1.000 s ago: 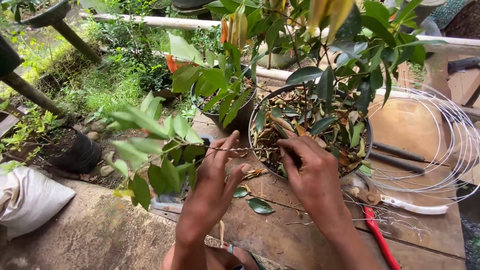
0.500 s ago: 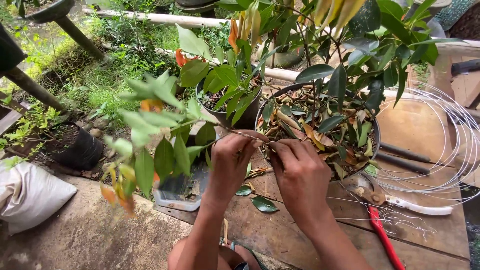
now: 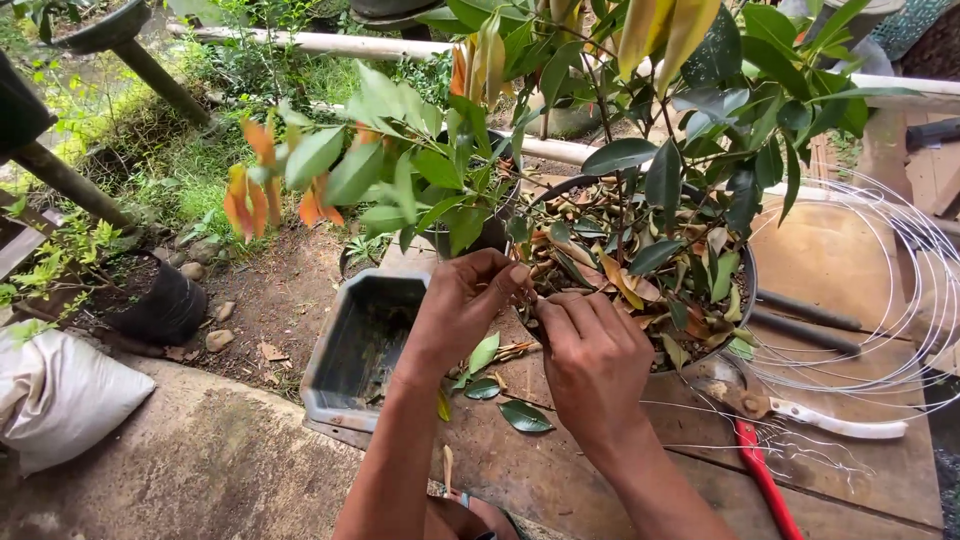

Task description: The person wraps wire around a plant branch to shape it for bonsai or decorative purposes.

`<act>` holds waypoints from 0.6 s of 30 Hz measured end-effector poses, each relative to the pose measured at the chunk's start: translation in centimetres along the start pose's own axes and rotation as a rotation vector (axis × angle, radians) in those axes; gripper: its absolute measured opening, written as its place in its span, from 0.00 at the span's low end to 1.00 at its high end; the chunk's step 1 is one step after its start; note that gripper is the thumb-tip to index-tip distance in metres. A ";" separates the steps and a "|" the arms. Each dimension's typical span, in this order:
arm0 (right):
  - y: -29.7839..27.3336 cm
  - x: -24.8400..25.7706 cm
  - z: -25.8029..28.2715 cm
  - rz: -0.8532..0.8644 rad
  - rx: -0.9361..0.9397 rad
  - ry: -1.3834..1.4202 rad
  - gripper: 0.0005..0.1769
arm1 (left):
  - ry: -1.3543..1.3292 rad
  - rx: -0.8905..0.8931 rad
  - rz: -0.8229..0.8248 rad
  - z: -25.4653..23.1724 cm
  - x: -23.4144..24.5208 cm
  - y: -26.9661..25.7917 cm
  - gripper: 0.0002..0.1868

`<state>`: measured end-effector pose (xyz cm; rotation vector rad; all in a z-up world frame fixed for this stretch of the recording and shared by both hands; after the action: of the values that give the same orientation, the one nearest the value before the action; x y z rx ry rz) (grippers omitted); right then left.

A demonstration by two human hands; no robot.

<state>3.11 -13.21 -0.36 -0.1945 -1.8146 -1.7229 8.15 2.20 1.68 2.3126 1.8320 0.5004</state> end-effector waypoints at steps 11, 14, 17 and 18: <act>-0.1 -0.1 0.2 -0.023 0.046 -0.031 0.07 | 0.155 0.059 0.025 -3.4 -0.5 0.3 0.15; 0.1 0.7 0.9 0.058 0.006 -0.015 0.08 | 0.279 0.127 0.026 -3.7 -0.8 0.6 0.13; 1.1 1.6 1.2 0.041 -0.012 0.003 0.05 | 0.240 0.095 0.051 -3.9 -0.6 0.4 0.11; 1.3 1.9 1.2 0.038 -0.011 0.003 0.05 | 0.241 0.092 0.050 -3.7 -0.6 0.3 0.11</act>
<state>1.89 -12.51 1.78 -0.2293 -1.7884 -1.7059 7.04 1.23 5.15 2.4569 1.9418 0.7467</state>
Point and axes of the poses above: each hand's wrist, its own y-axis towards the middle knuckle, its own x-axis out of the back of the hand, z = x × y, the point moved 1 cm from there along y, towards the middle knuckle, and after that the axes turned 1 degree about -y, right-handed, at the moved point
